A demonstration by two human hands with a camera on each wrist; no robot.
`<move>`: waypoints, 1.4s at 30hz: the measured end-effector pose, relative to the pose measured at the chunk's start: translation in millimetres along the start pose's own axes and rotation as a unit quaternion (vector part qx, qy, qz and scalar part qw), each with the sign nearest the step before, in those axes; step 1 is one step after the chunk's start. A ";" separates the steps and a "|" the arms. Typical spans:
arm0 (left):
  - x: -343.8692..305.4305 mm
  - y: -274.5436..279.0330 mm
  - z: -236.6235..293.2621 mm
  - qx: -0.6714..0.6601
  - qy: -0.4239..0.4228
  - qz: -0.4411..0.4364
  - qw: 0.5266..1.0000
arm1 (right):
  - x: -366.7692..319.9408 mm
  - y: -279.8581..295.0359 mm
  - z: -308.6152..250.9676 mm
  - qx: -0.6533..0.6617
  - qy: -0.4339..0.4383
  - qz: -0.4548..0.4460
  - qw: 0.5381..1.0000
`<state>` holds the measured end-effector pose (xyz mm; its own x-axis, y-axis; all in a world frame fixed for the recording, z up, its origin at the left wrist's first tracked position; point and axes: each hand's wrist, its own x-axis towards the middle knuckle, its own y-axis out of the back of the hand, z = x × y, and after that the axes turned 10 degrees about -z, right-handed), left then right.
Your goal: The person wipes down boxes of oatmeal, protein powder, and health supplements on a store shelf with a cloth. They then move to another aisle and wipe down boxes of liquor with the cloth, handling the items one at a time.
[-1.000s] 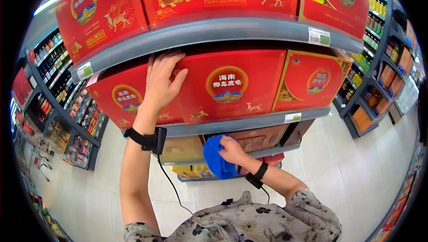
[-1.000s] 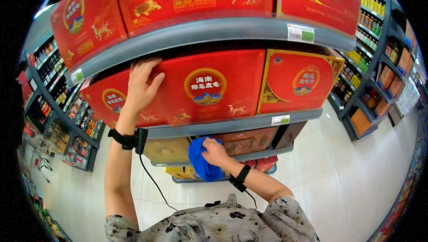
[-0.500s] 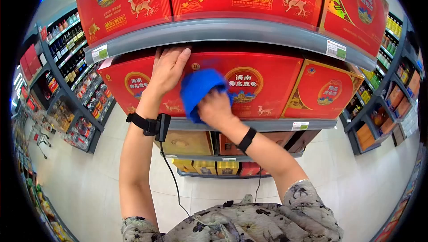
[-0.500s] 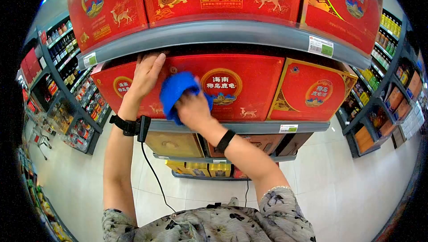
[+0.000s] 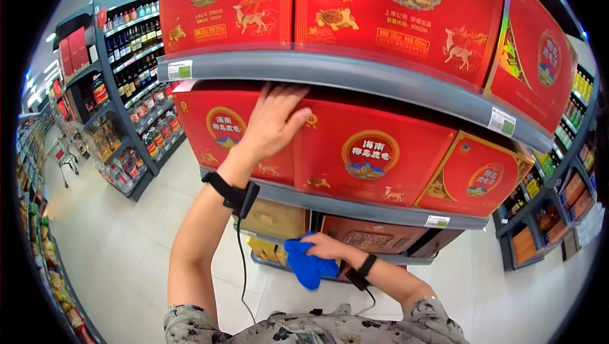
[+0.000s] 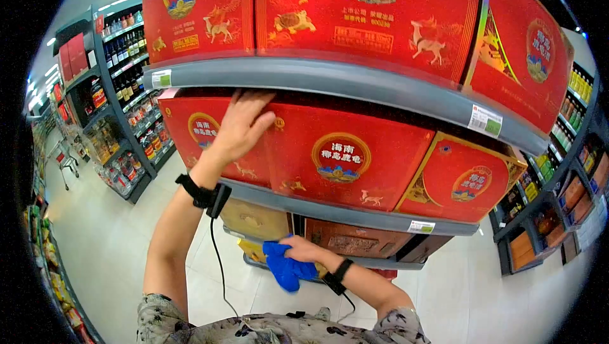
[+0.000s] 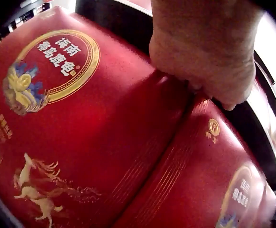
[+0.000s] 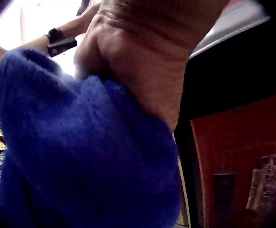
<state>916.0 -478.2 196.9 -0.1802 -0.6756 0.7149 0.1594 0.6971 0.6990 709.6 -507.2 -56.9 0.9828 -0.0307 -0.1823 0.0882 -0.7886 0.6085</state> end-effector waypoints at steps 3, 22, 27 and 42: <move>-22.0 10.0 11.8 -0.013 -0.019 0.019 1.000 | -30.6 17.1 6.2 0.277 -0.052 -0.022 0.959; 3.2 174.3 -221.1 -0.413 0.132 0.126 0.892 | -184.1 365.7 -288.9 -0.179 0.145 0.864 0.447; 7.0 178.1 -220.7 -0.437 0.116 0.087 0.888 | -83.4 360.5 -314.8 -0.390 0.057 0.764 0.510; -1.4 166.6 -240.5 -0.509 0.076 -0.009 0.857 | 128.8 377.2 -502.5 -0.569 -0.136 0.589 0.557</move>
<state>1176.3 -418.8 316.7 -0.0747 -0.7612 0.6442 0.9363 0.1687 0.3079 951.2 -500.1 537.3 0.4194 -0.3294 0.8459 -0.3948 0.7729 0.4967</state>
